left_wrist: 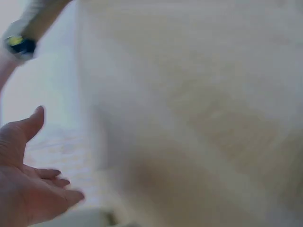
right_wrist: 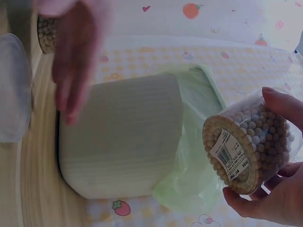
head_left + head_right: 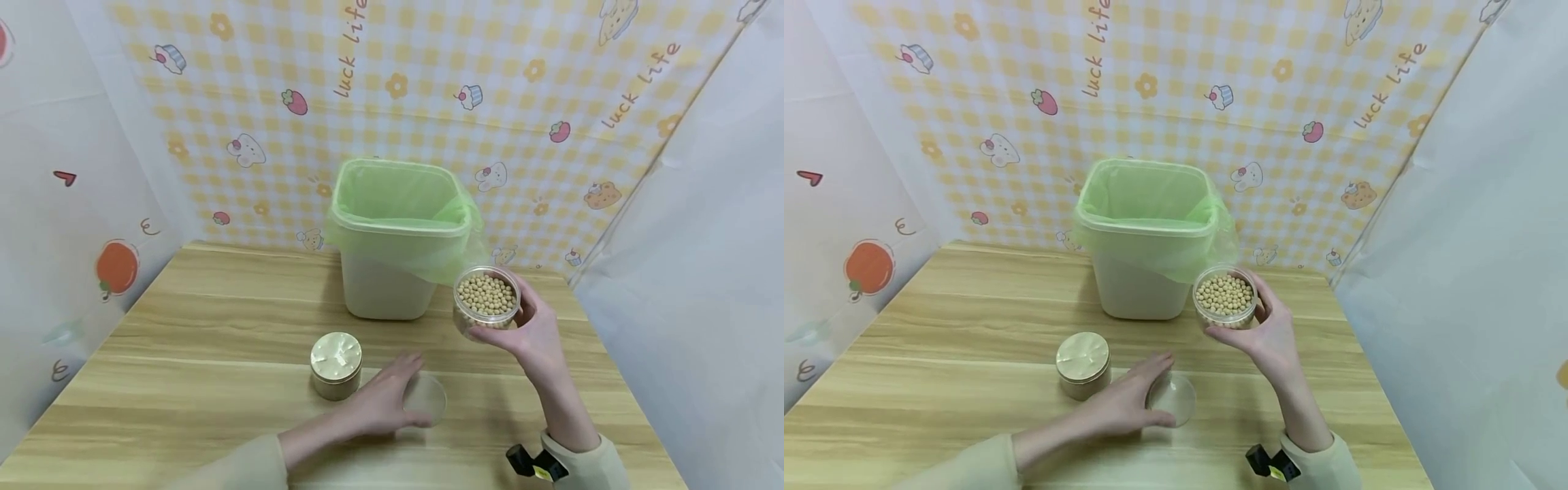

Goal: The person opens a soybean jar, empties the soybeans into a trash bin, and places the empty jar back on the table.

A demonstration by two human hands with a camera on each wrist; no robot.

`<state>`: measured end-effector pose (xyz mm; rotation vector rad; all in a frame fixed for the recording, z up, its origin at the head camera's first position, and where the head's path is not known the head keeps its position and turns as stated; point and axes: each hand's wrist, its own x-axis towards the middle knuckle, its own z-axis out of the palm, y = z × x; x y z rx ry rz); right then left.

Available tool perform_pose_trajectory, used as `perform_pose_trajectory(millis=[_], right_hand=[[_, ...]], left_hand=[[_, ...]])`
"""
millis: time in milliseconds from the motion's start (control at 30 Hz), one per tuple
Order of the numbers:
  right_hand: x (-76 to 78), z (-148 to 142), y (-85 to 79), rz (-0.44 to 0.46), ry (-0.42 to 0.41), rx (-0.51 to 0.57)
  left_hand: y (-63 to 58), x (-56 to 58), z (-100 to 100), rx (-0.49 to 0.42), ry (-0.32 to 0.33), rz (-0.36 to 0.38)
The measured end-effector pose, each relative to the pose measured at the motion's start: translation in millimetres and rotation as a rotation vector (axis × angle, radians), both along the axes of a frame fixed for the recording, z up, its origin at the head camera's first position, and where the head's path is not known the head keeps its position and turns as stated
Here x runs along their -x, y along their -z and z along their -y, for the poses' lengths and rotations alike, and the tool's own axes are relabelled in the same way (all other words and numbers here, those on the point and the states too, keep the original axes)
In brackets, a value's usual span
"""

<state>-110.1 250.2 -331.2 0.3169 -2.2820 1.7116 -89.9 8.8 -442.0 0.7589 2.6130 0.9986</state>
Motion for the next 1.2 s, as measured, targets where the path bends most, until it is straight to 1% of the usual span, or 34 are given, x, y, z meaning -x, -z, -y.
perform_pose_trajectory(millis=[67,100,167,233,333,433,500,633,767,900,1000,1200], right_hand=[[-0.3,1,0.9,-0.002,-0.003,0.004],[-0.3,1,1.2,-0.005,-0.001,0.005],[0.3,2,1.3,-0.005,0.001,0.004],[1.1,2,0.6,0.002,0.002,0.001],[2.5,2,-2.6,0.009,0.008,-0.013],[4.3,2,-7.6,0.005,0.011,-0.025],[5.3,2,-11.5,-0.004,0.012,-0.029],[6.8,1,-20.2,-0.029,0.017,-0.043],[8.7,2,-29.9,-0.056,0.021,-0.067],[11.6,2,-40.0,-0.069,0.02,-0.078],[14.9,3,-47.4,-0.075,0.027,-0.085],[24.8,3,-60.8,-0.061,-0.012,-0.02]], left_hand=[[-18.2,2.3,8,-0.077,-0.005,-0.002],[-27.7,4.5,13,-0.118,-0.01,-0.014],[-46.6,10.2,22,-0.189,-0.02,-0.062],[-62.6,17.4,32,-0.267,-0.036,-0.126],[-81.0,28.8,45,-0.358,-0.076,-0.232],[-95.2,38.0,57,-0.432,-0.124,-0.317],[-105.3,43.1,64,-0.465,-0.149,-0.35],[-124.7,55.1,78,-0.52,-0.162,-0.389],[-141.5,67.1,89,-0.558,-0.173,-0.402],[-155.2,77.1,99,-0.584,-0.211,-0.402],[-161.7,83.7,106,-0.588,-0.25,-0.406],[-170.2,93.2,116,-0.607,-0.307,-0.39]])
